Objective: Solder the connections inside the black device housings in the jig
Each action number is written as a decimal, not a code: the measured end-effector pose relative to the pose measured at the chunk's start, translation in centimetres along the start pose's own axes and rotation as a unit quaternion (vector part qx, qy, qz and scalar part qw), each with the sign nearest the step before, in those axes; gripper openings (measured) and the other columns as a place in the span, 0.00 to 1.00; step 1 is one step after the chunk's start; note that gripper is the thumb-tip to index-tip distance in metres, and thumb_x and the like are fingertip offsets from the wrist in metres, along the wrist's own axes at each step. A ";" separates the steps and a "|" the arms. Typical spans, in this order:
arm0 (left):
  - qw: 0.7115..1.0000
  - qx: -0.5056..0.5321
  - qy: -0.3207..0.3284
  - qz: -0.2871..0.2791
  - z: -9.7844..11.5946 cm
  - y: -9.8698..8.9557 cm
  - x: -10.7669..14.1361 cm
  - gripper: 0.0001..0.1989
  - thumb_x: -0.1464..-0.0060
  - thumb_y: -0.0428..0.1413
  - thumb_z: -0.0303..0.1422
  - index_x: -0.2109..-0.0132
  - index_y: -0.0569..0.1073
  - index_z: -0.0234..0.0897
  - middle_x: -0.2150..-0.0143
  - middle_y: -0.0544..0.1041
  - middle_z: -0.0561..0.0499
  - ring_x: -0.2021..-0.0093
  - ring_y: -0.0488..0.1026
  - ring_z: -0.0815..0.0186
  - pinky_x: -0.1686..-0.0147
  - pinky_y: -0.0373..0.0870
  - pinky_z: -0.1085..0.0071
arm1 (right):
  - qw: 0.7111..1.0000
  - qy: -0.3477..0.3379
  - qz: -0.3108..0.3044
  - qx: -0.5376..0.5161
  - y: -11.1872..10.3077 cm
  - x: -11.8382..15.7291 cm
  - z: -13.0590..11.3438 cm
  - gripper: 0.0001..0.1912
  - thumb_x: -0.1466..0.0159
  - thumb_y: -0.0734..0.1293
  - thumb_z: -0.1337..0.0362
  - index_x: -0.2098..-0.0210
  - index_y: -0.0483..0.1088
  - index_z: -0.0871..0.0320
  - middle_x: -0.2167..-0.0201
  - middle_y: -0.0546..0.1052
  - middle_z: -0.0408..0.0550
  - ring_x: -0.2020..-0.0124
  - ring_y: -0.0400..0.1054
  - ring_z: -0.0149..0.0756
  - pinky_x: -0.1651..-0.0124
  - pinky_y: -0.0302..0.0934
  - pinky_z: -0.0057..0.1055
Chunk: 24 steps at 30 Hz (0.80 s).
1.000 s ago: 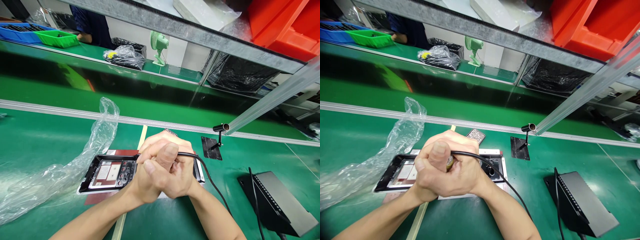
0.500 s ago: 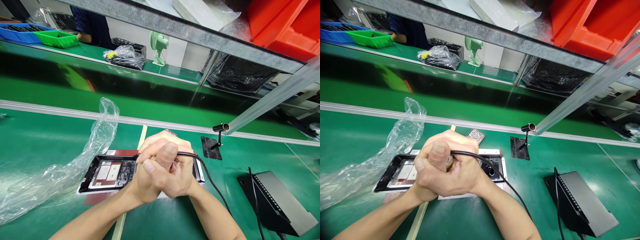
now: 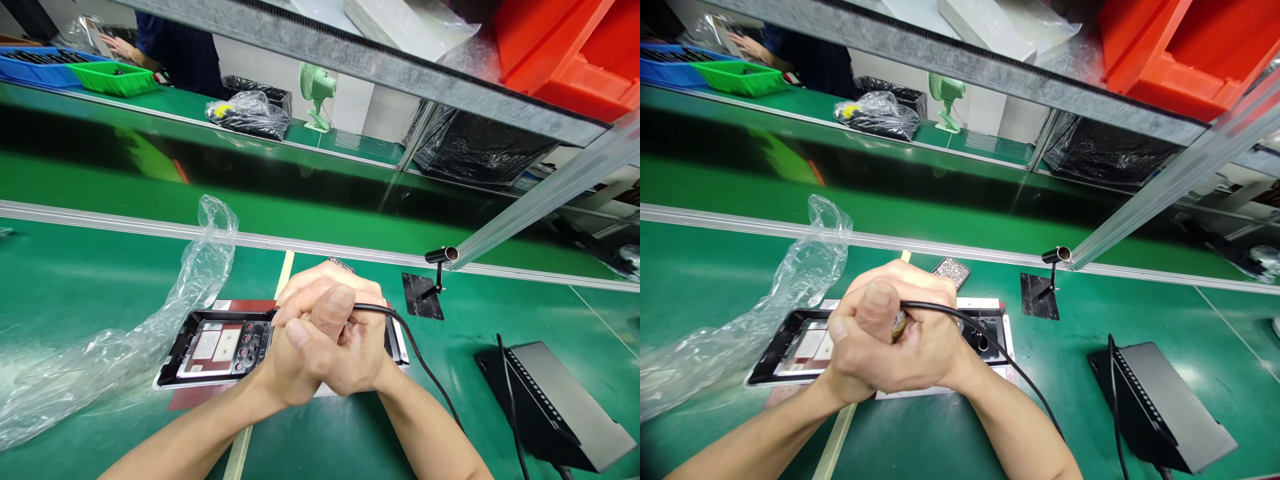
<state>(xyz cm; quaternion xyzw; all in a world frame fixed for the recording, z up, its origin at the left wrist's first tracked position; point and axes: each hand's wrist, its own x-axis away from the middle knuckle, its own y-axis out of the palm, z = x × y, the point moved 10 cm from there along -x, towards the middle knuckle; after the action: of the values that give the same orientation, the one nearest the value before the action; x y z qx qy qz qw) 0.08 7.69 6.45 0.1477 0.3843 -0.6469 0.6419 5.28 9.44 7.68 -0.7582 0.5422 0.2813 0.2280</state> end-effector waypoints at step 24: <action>0.996 0.046 -0.078 -0.017 -1.0 0.4 0.1 0.21 0.28 0.40 0.39 0.59 0.76 0.39 0.62 0.79 0.51 0.60 0.77 0.65 0.63 0.78 0.71 | 1.000 -0.012 -0.018 0.002 0.3 -0.1 -0.1 0.05 0.46 0.67 0.71 0.73 0.74 0.55 0.73 0.78 0.44 0.65 0.76 0.36 0.61 0.74 0.34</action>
<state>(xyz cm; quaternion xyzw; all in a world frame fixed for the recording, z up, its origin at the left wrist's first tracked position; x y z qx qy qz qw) 0.17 8.36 5.65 0.1201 0.3054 -0.6842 0.6513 5.02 9.35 7.83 -0.7639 0.5262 0.2853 0.2413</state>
